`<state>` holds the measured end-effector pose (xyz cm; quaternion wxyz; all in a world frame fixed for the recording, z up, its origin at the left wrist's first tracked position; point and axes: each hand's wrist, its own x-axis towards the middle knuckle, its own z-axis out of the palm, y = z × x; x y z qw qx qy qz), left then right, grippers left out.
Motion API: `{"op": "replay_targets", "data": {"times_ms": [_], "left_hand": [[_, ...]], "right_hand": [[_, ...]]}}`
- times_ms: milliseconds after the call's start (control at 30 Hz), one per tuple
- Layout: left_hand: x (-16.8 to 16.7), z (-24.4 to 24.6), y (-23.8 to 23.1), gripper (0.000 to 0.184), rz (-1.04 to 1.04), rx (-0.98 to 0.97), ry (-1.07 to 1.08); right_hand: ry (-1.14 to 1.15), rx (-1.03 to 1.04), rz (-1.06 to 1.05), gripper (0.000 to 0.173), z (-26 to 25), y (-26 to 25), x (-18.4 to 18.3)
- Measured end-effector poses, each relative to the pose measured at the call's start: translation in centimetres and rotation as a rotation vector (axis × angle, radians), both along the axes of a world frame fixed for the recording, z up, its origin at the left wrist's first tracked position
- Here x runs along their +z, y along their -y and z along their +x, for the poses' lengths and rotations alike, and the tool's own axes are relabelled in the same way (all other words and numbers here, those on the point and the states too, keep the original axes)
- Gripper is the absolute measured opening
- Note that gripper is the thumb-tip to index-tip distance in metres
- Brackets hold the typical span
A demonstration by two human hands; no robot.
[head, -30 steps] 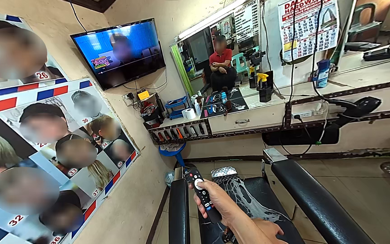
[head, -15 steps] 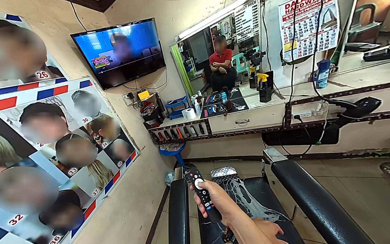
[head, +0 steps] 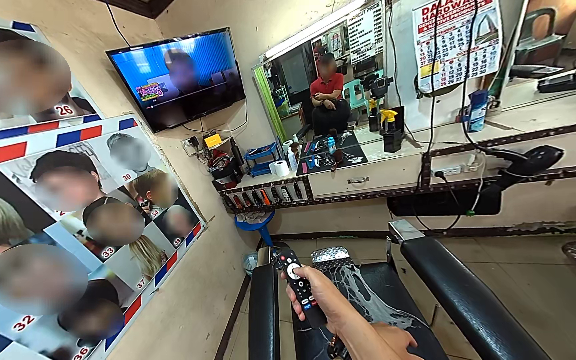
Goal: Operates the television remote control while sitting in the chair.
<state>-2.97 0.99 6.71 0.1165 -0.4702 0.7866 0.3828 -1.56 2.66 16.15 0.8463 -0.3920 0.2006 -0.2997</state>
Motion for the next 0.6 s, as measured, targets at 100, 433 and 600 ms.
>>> {"op": "replay_targets", "data": {"times_ms": [100,433,600], "left_hand": [[2.0,-0.8,-0.7,0.053,0.041,0.038,0.046],[6.2,-1.3,-2.7,0.05,0.031,0.115,0.042],[1.7,0.0,-0.9,0.049,0.01,0.05,-0.007]], "right_hand": [[-0.013,0.005,-0.014,0.041,0.0,-0.1,0.1],[0.009,0.004,-0.057,0.038,0.0,0.0,-0.1],[0.022,0.01,-0.049,0.037,0.2,0.1,-0.4]]}}
